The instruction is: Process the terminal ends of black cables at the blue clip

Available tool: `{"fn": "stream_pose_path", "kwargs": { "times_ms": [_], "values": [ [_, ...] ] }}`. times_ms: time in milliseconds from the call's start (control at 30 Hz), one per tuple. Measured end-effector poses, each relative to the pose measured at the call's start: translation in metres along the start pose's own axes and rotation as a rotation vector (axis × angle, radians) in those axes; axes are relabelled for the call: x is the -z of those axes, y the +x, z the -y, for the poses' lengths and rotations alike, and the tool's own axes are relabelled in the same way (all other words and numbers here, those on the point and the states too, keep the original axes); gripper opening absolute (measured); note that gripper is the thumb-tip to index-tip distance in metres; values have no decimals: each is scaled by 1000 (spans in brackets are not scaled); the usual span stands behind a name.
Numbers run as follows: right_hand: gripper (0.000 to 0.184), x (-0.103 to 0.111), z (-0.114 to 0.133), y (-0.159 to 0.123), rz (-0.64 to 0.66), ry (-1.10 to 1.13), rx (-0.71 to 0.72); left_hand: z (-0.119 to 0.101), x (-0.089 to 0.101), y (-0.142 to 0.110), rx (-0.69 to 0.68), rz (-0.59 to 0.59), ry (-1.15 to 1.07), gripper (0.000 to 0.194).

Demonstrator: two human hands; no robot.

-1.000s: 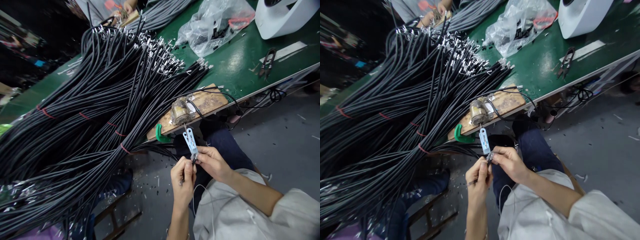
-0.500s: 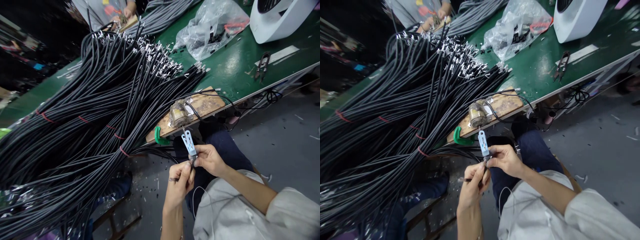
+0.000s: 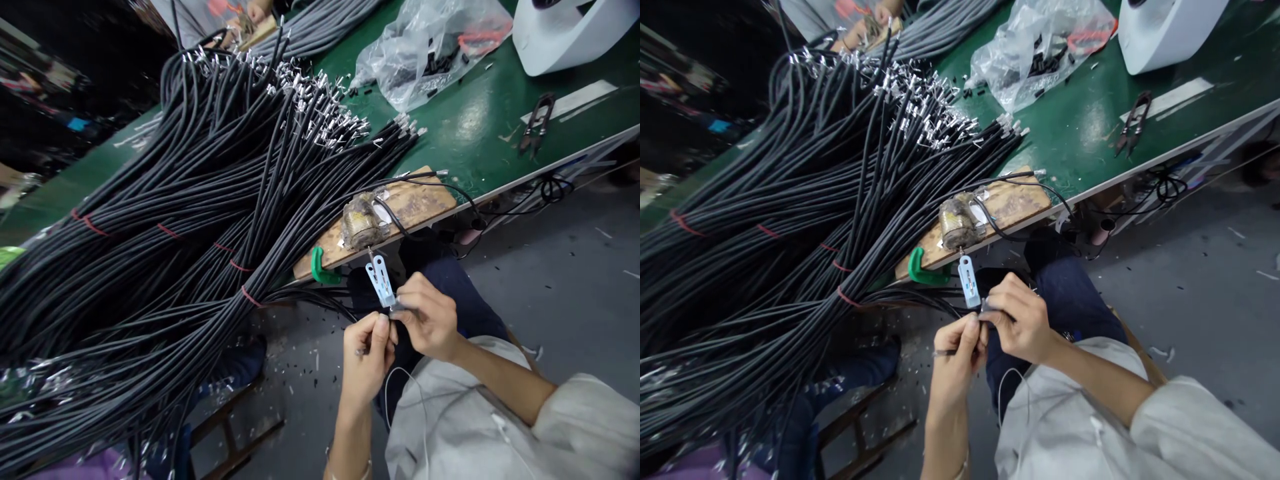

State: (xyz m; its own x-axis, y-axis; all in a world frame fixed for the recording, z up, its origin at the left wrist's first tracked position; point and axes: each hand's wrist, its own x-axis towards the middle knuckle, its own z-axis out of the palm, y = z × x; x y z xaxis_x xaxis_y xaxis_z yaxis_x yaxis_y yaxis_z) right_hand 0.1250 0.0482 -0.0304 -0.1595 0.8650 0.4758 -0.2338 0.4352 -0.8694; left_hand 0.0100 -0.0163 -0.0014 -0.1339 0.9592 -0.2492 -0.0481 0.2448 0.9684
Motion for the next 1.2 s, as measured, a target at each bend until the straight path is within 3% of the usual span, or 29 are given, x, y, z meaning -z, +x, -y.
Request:
{"fn": "stream_pose_path", "kwargs": {
  "times_ms": [133,200,267,333,367,467,533,700,800,867,967,1133,1200],
  "values": [
    [30,7,6,6,251,706,-631,-7,9,6,-304,75,98,32],
    [37,15,9,12,398,846,-850,-13,10,8,-439,41,189,28],
    [39,23,11,22,550,798,-943,-19,10,8,-522,1,307,20],
    [39,31,12,34,618,635,-921,-23,9,7,-580,-35,419,12],
    [39,34,12,41,592,525,-880,-24,8,6,-601,-61,458,10],
    [33,40,14,55,366,195,-713,-22,6,3,-643,-156,513,11],
    [32,42,17,54,283,41,-628,-17,4,1,-664,-214,520,13],
    [26,38,33,28,355,-195,-397,-7,0,-2,-650,-266,542,15],
    [16,31,36,16,328,-207,-184,-5,-2,-2,-572,-244,481,13],
    [15,30,33,13,290,-183,-119,-5,-1,-3,-497,-221,428,15],
    [7,31,24,16,186,-161,-134,-5,0,-4,-422,-202,378,21],
    [8,26,16,17,249,10,-50,-7,2,-4,-362,-177,367,33],
    [8,21,14,13,208,122,-161,-8,3,-3,-356,-132,356,38]
  ]
}}
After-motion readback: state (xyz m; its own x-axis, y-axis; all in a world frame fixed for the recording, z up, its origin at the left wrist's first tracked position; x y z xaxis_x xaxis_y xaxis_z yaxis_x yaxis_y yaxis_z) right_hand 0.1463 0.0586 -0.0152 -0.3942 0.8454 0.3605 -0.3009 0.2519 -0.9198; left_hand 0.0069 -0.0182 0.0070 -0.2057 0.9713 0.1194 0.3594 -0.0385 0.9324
